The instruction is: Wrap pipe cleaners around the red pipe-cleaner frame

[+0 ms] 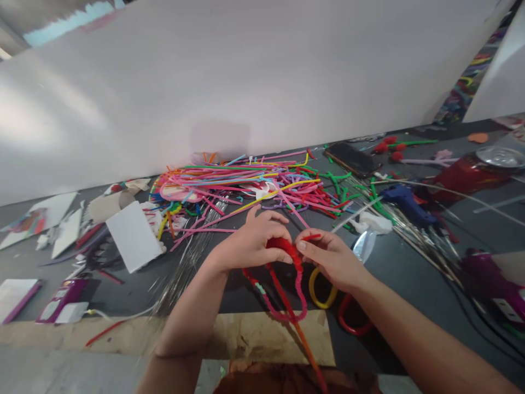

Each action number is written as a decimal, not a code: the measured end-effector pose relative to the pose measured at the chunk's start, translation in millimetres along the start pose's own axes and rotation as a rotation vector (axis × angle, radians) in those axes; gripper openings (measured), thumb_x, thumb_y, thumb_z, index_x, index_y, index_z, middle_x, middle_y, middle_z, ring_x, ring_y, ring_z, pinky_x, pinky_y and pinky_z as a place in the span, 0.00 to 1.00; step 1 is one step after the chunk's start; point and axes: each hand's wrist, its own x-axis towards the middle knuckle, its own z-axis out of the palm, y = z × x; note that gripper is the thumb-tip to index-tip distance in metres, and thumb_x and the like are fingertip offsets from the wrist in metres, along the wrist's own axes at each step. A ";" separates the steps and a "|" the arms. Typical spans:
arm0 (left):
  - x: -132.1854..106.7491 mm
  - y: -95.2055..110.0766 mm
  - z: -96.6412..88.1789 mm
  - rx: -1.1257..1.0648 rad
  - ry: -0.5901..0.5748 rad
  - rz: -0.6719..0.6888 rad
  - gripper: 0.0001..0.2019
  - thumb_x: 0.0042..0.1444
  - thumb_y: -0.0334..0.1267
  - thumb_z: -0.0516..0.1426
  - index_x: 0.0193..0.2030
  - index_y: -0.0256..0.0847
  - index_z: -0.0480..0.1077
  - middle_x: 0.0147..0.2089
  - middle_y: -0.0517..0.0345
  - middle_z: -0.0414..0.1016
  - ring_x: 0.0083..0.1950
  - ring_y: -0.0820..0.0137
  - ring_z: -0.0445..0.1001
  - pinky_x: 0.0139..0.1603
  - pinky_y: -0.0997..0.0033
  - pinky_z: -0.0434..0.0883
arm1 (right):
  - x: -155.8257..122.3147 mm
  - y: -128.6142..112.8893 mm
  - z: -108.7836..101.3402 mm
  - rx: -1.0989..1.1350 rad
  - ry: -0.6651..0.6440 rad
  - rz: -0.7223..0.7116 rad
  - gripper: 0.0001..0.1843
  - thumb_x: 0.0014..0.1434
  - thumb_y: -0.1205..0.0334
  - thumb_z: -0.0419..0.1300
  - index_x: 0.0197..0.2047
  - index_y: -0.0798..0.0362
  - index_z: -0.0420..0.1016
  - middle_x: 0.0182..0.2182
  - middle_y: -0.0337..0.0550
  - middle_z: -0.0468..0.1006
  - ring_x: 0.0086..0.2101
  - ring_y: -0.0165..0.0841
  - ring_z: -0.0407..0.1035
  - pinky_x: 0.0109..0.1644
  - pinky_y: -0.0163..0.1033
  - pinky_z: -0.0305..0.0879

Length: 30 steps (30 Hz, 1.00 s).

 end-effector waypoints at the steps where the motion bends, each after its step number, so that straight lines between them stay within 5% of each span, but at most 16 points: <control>1: 0.1 0.1 0.1 -0.004 0.004 0.001 0.07 0.53 0.43 0.60 0.33 0.43 0.71 0.38 0.60 0.76 0.59 0.64 0.63 0.64 0.55 0.44 | 0.2 0.4 -0.3 0.018 -0.011 0.005 0.11 0.52 0.54 0.64 0.30 0.54 0.72 0.23 0.35 0.70 0.25 0.24 0.64 0.31 0.31 0.62; 14: 0.8 -3.7 5.2 -0.122 0.049 0.055 0.06 0.49 0.41 0.63 0.27 0.44 0.73 0.32 0.63 0.77 0.53 0.66 0.69 0.65 0.56 0.41 | -1.4 1.1 0.8 0.040 -0.010 0.038 0.12 0.49 0.54 0.67 0.30 0.54 0.74 0.24 0.36 0.72 0.25 0.25 0.65 0.32 0.32 0.64; 19: 1.2 -3.7 3.4 -0.065 0.040 0.015 0.09 0.50 0.46 0.62 0.33 0.45 0.74 0.40 0.61 0.77 0.53 0.65 0.69 0.64 0.56 0.42 | -2.6 -1.1 2.5 0.013 0.024 -0.001 0.12 0.51 0.53 0.65 0.30 0.53 0.73 0.22 0.35 0.70 0.23 0.24 0.64 0.29 0.31 0.64; 23: -0.3 3.2 2.9 0.152 0.347 -0.062 0.21 0.46 0.52 0.63 0.45 0.44 0.71 0.48 0.54 0.73 0.55 0.61 0.66 0.60 0.57 0.52 | -2.5 -8.7 2.8 0.023 0.182 -0.089 0.13 0.51 0.51 0.64 0.30 0.51 0.69 0.20 0.34 0.67 0.21 0.26 0.63 0.25 0.32 0.64; 26: -3.0 13.9 6.5 0.231 0.581 -0.117 0.13 0.51 0.49 0.60 0.36 0.42 0.72 0.40 0.54 0.74 0.48 0.63 0.68 0.53 0.61 0.60 | -2.7 -14.5 0.7 0.056 0.320 -0.194 0.13 0.51 0.51 0.64 0.30 0.49 0.68 0.21 0.34 0.67 0.21 0.27 0.64 0.25 0.34 0.65; 30: -4.0 27.6 17.5 -0.009 0.529 -0.113 0.10 0.57 0.45 0.56 0.36 0.41 0.72 0.34 0.58 0.76 0.38 0.69 0.71 0.44 0.69 0.65 | -9.5 -20.9 -1.4 -0.142 0.485 -0.400 0.07 0.55 0.54 0.61 0.32 0.48 0.70 0.24 0.37 0.72 0.24 0.30 0.68 0.30 0.37 0.68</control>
